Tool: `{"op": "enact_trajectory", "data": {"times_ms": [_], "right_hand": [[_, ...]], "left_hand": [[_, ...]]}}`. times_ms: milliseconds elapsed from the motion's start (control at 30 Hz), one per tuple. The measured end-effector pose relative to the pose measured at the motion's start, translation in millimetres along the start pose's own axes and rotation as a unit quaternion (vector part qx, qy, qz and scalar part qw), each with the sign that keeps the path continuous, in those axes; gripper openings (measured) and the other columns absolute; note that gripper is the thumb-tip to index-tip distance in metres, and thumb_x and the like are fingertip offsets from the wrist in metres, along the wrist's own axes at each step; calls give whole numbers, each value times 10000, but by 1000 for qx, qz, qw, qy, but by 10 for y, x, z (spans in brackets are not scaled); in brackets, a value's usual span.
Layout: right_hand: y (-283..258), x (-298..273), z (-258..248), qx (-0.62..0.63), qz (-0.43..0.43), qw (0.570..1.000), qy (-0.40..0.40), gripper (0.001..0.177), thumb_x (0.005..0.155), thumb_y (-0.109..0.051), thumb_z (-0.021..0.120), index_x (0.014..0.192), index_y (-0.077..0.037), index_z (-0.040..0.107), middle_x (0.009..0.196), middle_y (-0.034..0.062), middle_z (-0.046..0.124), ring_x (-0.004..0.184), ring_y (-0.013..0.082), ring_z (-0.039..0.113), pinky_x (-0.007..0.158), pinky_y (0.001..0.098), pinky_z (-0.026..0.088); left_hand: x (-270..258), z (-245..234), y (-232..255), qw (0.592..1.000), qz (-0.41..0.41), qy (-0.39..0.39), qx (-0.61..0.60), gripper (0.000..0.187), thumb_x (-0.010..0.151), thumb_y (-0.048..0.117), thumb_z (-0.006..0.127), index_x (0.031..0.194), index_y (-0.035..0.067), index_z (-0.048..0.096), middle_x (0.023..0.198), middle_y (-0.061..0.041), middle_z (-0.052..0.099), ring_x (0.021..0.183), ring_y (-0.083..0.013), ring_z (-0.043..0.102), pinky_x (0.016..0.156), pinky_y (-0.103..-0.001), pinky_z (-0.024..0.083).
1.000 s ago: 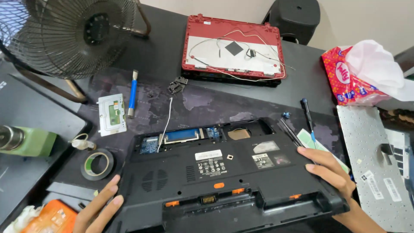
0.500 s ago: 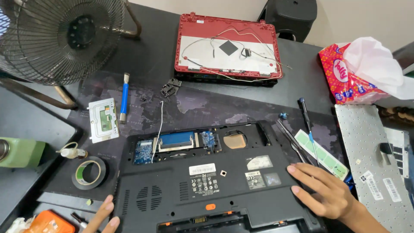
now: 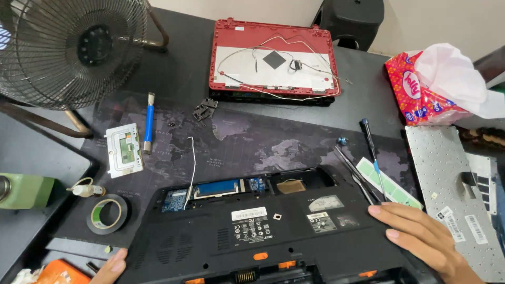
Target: The person opens the back panel of a laptop, revealing the internal components. They use a screwdriver to remove screws and a plastic pry tool to disconnect cables and remove parts. The person then reassembles the laptop, securing the back panel with screws.
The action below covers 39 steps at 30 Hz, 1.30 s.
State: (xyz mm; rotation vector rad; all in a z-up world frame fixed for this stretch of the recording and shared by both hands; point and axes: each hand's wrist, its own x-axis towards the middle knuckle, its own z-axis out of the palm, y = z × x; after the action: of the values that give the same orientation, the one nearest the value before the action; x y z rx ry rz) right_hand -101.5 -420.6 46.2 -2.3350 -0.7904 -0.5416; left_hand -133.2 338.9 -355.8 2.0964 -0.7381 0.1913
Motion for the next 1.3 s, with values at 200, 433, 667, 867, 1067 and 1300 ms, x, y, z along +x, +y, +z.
{"op": "enact_trajectory", "data": {"times_ms": [200, 433, 667, 867, 1067, 1300], "right_hand": [[169, 19, 77, 13, 35, 997, 60, 417, 951, -330, 625, 1228, -43, 500, 1255, 241, 653, 1146, 382, 690, 988, 466, 572], [392, 237, 238, -71, -17, 992, 102, 477, 896, -194, 742, 1272, 24, 546, 1243, 238, 666, 1094, 375, 705, 921, 412, 574], [464, -164, 237, -126, -107, 986, 18, 654, 729, -412, 730, 1203, 9, 572, 1229, 267, 663, 1130, 420, 695, 934, 464, 598], [310, -364, 357, -142, -67, 987, -21, 606, 758, -229, 801, 1275, 13, 597, 1318, 257, 615, 1181, 428, 670, 995, 450, 592], [398, -451, 398, -192, -28, 977, -88, 609, 697, -165, 798, 1272, -52, 631, 1373, 223, 617, 1199, 361, 673, 1009, 408, 580], [372, -301, 551, -219, -48, 970, -98, 557, 769, -234, 788, 1276, -60, 638, 1382, 187, 603, 1180, 338, 672, 973, 394, 576]], "left_hand": [[1705, -373, 1190, 999, 6, -47, 7, 507, 851, 102, 678, 1344, 31, 582, 1445, -201, 585, 1403, -309, 538, 1186, -400, 377], [3499, 9, 3533, 943, -5, 310, 123, 486, 730, -91, 745, 1166, -10, 548, 1216, -259, 662, 1146, -346, 675, 1036, -406, 540], [3127, -223, 3518, 968, 87, 125, 198, 601, 594, -8, 743, 1185, 40, 644, 1264, -317, 615, 1180, -471, 663, 985, -478, 561], [2940, -60, 3404, 969, 105, 113, 192, 481, 703, -15, 692, 1180, 44, 689, 1303, -345, 598, 1231, -502, 643, 957, -469, 586], [3068, -158, 3473, 953, 143, 40, 265, 402, 760, 0, 679, 1158, 51, 709, 1305, -307, 618, 1203, -454, 670, 934, -459, 597], [3083, -69, 3430, 942, 113, 36, 313, 343, 829, 23, 730, 1168, 67, 701, 1348, -295, 611, 1227, -407, 661, 942, -413, 587]]}}
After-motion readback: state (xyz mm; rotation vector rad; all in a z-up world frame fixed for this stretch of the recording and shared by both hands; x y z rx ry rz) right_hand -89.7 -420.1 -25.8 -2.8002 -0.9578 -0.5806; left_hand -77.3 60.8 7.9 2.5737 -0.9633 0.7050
